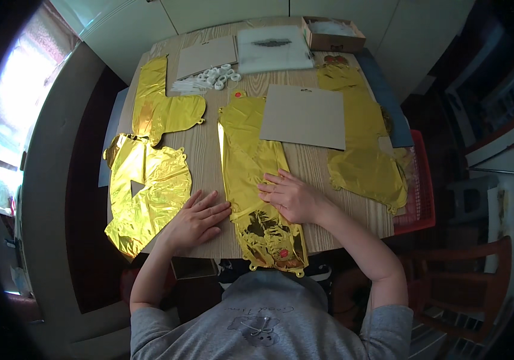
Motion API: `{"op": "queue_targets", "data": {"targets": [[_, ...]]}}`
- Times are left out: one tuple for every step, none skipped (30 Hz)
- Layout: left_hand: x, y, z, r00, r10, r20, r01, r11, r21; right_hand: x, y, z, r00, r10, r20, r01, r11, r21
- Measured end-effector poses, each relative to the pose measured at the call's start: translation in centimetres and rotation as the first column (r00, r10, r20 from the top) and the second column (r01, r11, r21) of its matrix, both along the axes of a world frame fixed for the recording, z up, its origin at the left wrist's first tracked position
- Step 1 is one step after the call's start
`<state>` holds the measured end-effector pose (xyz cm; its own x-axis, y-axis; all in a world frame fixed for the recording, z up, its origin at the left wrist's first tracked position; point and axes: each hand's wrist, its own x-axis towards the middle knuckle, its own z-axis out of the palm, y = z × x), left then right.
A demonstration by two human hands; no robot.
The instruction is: Folding gold foil sheets around cardboard inserts and placing them into plastic sleeves.
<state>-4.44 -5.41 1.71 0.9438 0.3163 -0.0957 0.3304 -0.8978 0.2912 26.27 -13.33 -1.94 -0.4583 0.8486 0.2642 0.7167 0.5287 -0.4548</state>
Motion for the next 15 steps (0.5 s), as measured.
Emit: {"op": "queue_targets", "data": {"targets": [[0.0,-0.1,0.1,1.000,-0.015,0.010,0.015,1.000,0.014,0.0,0.0,0.0,1.000,-0.002,0.001,0.002,1.000,0.004],[0.1,-0.1,0.1,0.999,-0.031,0.021,0.031,0.999,0.029,0.0,0.0,0.0,1.000,-0.004,-0.001,0.004,1.000,0.004],[0.1,-0.2,0.3,0.999,-0.040,0.018,0.039,0.999,0.029,0.0,0.0,0.0,1.000,-0.003,-0.003,0.003,1.000,0.005],[0.0,-0.4,0.4,0.999,-0.049,0.015,0.049,0.998,0.030,0.0,0.0,0.0,1.000,-0.003,-0.005,0.003,1.000,0.006],[0.0,-0.5,0.6,0.998,-0.058,0.012,0.058,0.998,0.030,0.0,0.0,0.0,1.000,-0.001,-0.005,0.001,1.000,0.005],[0.1,-0.6,0.8,0.998,-0.069,0.010,0.069,0.997,0.026,0.0,0.0,-0.1,1.000,-0.001,-0.005,0.001,1.000,0.005],[0.1,-0.7,1.0,0.997,-0.081,0.008,0.080,0.997,0.022,0.0,0.0,-0.1,1.000,-0.001,-0.004,0.001,1.000,0.005],[0.1,-0.7,1.0,0.996,-0.092,0.006,0.092,0.996,0.017,0.0,-0.1,0.0,1.000,0.000,0.000,0.000,1.000,0.006],[0.2,-0.8,1.1,0.994,-0.107,0.005,0.107,0.994,0.017,0.0,-0.1,0.0,1.000,0.001,0.001,-0.001,1.000,0.009],[0.2,-0.8,1.1,0.993,-0.122,0.003,0.122,0.992,0.016,0.0,-0.1,0.0,1.000,0.002,0.003,-0.002,1.000,0.011],[0.3,-0.8,1.2,0.991,-0.137,0.002,0.137,0.990,0.015,0.1,-0.1,0.0,1.000,0.005,0.007,-0.005,1.000,0.003],[0.3,-0.7,1.1,0.990,-0.144,0.011,0.144,0.989,-0.016,0.1,-0.1,0.0,1.000,0.010,0.013,-0.010,1.000,-0.005],[0.4,-0.5,1.1,0.988,-0.150,0.021,0.151,0.987,-0.047,0.1,0.0,0.0,1.000,0.015,0.018,-0.015,1.000,-0.014],[0.5,-0.3,1.0,0.987,-0.157,0.030,0.159,0.984,-0.077,0.1,0.0,-0.1,1.000,0.014,0.019,-0.014,1.000,-0.015],[0.6,0.1,0.6,0.987,-0.152,0.048,0.155,0.985,-0.076,0.1,0.1,-0.1,1.000,0.016,0.019,-0.016,1.000,-0.017]]}}
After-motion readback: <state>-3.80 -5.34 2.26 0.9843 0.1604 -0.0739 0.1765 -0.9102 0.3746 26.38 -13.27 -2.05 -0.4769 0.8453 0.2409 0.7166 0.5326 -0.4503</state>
